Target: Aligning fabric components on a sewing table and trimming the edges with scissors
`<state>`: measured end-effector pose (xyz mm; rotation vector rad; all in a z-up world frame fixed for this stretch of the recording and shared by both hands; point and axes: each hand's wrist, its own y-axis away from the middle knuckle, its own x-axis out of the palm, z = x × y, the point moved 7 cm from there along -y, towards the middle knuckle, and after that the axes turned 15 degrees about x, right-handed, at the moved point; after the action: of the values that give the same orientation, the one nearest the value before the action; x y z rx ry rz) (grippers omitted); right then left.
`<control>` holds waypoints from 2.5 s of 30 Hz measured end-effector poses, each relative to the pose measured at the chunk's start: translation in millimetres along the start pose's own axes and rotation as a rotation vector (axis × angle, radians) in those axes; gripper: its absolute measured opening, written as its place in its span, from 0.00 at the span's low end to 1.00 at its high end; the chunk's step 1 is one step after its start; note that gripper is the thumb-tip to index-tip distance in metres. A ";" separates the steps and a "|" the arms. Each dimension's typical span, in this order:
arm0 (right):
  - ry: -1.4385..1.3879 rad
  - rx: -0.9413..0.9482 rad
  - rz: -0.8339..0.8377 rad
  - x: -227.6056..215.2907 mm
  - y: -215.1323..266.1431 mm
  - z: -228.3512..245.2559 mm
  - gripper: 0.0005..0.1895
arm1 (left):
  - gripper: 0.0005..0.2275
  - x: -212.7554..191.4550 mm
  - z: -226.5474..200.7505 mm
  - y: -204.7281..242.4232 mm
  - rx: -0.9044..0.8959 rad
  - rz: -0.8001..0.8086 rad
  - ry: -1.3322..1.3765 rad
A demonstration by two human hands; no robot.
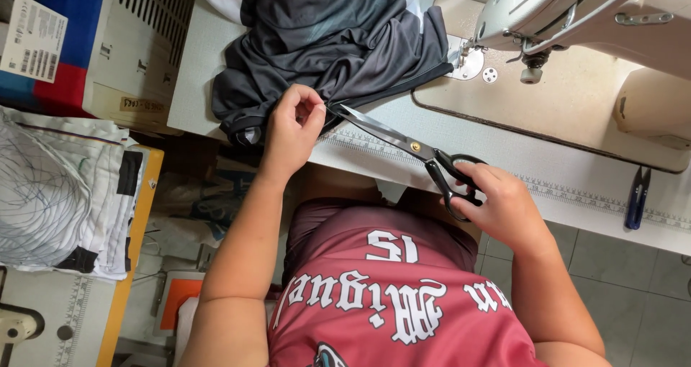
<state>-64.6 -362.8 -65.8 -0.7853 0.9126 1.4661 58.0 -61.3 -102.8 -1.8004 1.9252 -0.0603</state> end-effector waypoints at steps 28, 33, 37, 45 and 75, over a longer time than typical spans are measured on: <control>0.124 -0.150 -0.084 -10.0 -6.1 11.0 0.23 | 0.03 -3.6 -30.3 7.3 0.168 -0.003 0.151; 0.162 -0.185 -0.087 -6.6 -10.2 22.2 0.22 | 0.03 -1.0 -29.7 10.0 0.178 0.028 0.153; 0.184 -0.157 -0.064 -4.9 -9.9 16.5 0.21 | 0.03 -2.3 -28.4 11.6 0.180 0.038 0.170; 0.175 0.457 0.065 -69.3 53.3 -89.0 0.24 | 0.06 -52.4 -18.9 85.2 -0.269 1.042 -0.191; -0.102 0.739 -0.139 -48.0 53.5 -133.4 0.23 | 0.02 165.9 -48.2 -101.5 0.590 0.251 -0.132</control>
<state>-117.7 -504.0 -80.8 -0.2151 1.1867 0.9258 133.2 -245.3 -77.7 -1.1430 1.7796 -0.3718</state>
